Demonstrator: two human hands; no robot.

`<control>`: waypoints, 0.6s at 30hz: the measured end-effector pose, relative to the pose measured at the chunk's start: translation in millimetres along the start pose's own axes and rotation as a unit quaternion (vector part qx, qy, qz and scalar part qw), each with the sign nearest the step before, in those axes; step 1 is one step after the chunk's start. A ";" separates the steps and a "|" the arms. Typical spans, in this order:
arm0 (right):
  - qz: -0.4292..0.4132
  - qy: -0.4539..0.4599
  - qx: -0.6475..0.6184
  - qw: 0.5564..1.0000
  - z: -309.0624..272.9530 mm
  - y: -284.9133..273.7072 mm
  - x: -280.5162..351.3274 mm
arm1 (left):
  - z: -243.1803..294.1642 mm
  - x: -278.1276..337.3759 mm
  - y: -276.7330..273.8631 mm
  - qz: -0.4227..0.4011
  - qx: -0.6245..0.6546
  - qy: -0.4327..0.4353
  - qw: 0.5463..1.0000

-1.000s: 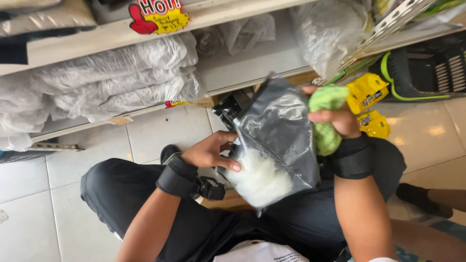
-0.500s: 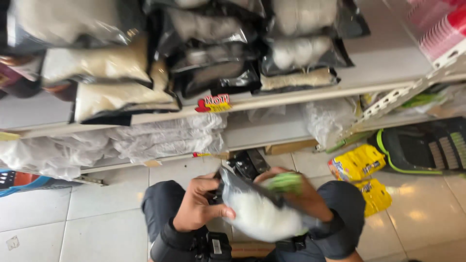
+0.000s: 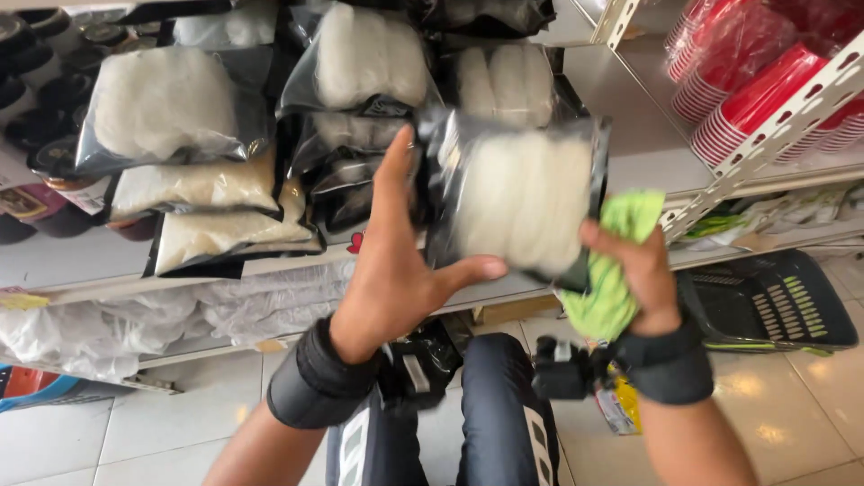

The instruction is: The person wipes packaged food items clean with a cloth, then places them onto a grocery store shelf. The person holds each package with one hand while wiping it with the cloth in the other hand, occasionally flipping and rotating the package with both hands to wipe all surfaces before placing it on the shelf.

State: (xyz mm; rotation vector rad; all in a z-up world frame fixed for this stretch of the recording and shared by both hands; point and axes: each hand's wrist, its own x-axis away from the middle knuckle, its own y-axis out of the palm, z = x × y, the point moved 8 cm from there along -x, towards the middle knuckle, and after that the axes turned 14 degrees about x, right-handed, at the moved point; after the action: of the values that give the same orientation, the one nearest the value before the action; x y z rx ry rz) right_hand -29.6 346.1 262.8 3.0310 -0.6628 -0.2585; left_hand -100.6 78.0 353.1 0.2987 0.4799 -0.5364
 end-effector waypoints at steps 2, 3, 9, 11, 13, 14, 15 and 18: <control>-0.033 0.026 -0.043 0.998 -12.5 -10.2 -34.1 | 33.6 -10.1 25.3 -0.075 -0.253 0.133 0.955; -0.034 0.024 -0.043 0.998 -22.6 -18.0 -46.1 | 33.7 -17.6 34.5 -0.074 -0.253 0.135 0.955; -0.116 0.043 0.021 0.992 -58.0 -45.6 -108.7 | -5.2 -70.5 85.0 -0.145 -0.570 0.265 0.764; -0.116 0.071 0.111 0.985 -49.7 -65.9 -136.6 | -5.9 -100.3 87.8 -0.165 -0.560 0.258 0.770; -0.093 0.043 0.110 0.989 -65.0 -75.4 -132.1 | -11.0 -121.7 80.6 -0.181 -0.570 0.218 0.771; -0.077 0.017 0.110 0.991 -72.9 -78.2 -131.4 | -17.4 -133.3 72.9 -0.192 -0.582 0.175 0.771; -0.078 0.019 0.107 0.991 -73.5 -81.5 -112.5 | -16.5 -135.4 69.3 -0.193 -0.583 0.172 0.770; -0.120 -0.061 0.007 0.991 -78.5 -81.9 -56.0 | -11.9 -139.7 58.9 -0.173 -0.562 0.245 0.771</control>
State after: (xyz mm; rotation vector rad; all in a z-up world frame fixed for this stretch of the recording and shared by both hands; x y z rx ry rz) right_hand -32.8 443.4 343.7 3.1256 -0.3034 -0.4513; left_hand -177.6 189.1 422.8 -0.8579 1.2936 -0.4337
